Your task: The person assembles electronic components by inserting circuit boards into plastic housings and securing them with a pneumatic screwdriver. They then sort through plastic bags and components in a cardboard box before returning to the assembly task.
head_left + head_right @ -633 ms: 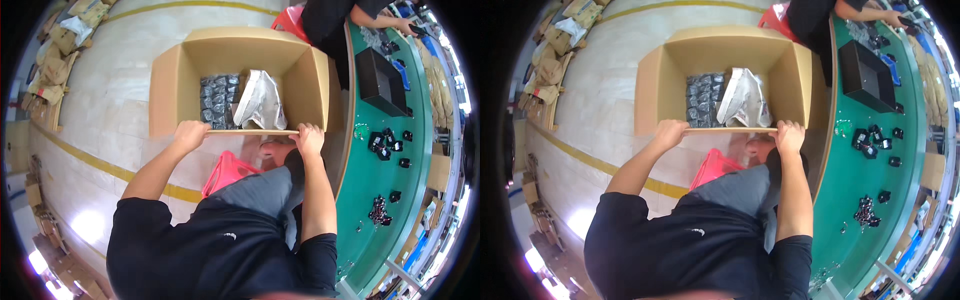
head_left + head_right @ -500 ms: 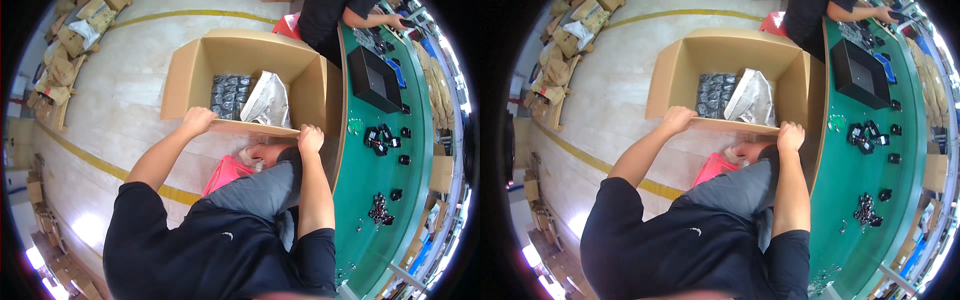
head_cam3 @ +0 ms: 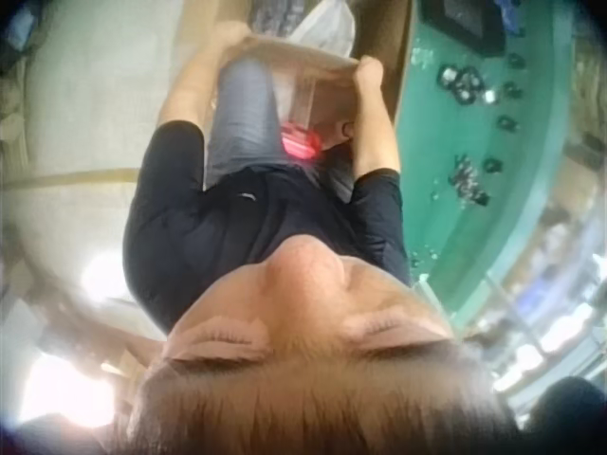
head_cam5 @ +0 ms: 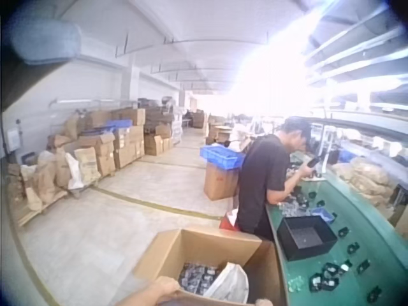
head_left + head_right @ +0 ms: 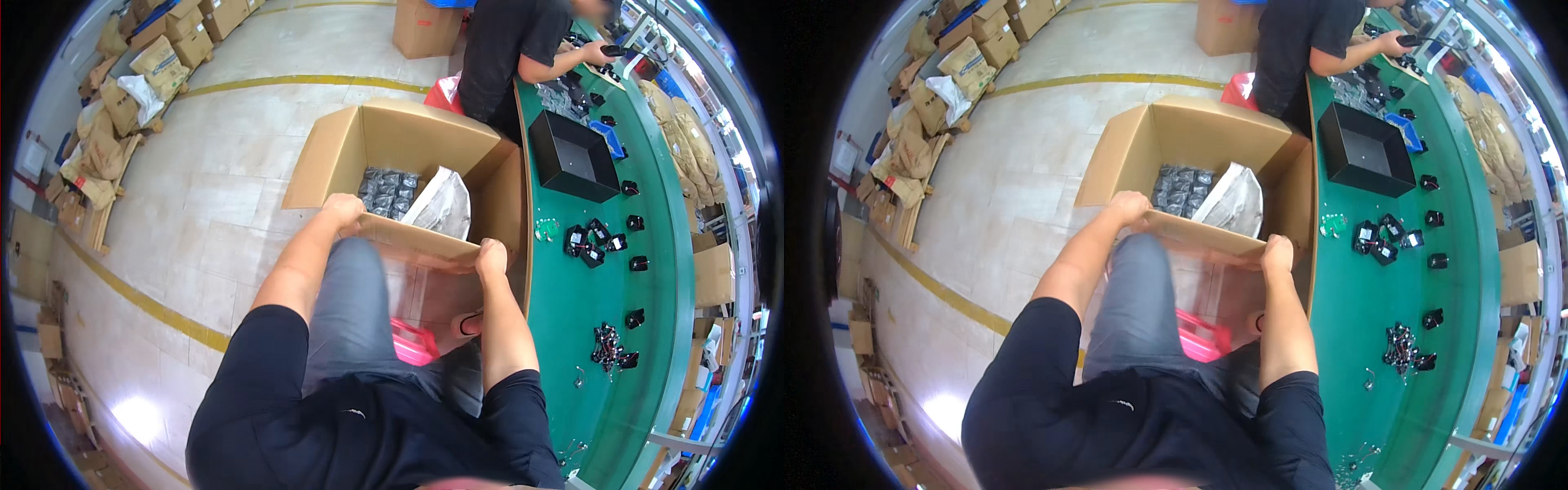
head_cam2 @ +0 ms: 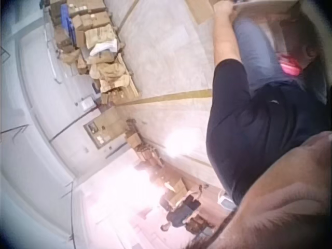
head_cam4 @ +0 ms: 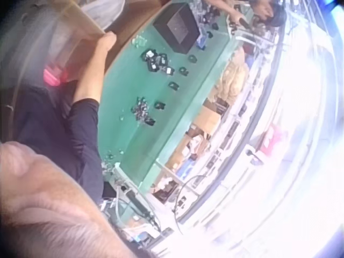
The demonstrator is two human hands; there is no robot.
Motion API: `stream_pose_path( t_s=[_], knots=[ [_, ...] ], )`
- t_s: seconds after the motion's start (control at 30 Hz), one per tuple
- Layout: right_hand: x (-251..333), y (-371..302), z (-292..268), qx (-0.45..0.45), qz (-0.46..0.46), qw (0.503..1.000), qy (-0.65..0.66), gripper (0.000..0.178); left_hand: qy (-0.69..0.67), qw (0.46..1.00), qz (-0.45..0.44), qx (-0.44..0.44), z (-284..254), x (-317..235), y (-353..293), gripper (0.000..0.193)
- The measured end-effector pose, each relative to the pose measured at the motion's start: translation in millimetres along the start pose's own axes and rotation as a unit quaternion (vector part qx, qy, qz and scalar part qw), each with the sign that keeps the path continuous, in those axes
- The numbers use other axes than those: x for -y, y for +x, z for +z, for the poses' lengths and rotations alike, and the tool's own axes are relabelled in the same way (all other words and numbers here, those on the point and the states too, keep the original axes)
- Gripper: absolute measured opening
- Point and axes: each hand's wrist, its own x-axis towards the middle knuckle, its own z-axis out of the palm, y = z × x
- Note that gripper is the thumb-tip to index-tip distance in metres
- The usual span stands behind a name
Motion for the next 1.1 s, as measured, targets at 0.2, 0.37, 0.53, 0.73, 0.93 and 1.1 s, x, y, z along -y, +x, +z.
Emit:
stream_pose_path(
  t_s=[0.2,0.37,0.53,0.73,0.93,1.1],
  knots=[
    [-15,-4,-15,0.067,0.022,0.997,0.034,0.018,0.063,0.993,0.073,0.067,15,-14,-21,0.017],
    [-8,-27,-26,0.191,-0.017,0.981,-0.019,0.03,-0.022,0.995,0.081,0.048,55,-17,-54,0.015],
    [79,39,-62,0.382,-0.244,0.877,0.159,0.036,-0.162,0.971,0.111,0.138,68,3,-52,0.029],
    [148,178,137,0.134,-0.296,0.918,0.227,0.028,-0.15,0.93,0.139,0.306,96,-30,125,0.043],
    [37,174,262,0.321,-0.253,0.898,-0.161,0.039,-0.046,0.929,0.043,0.364,179,-49,223,0.026],
    [70,201,225,0.363,-0.246,0.868,-0.231,0.03,-0.085,0.978,0.175,0.071,261,-52,222,0.033]
  ],
)
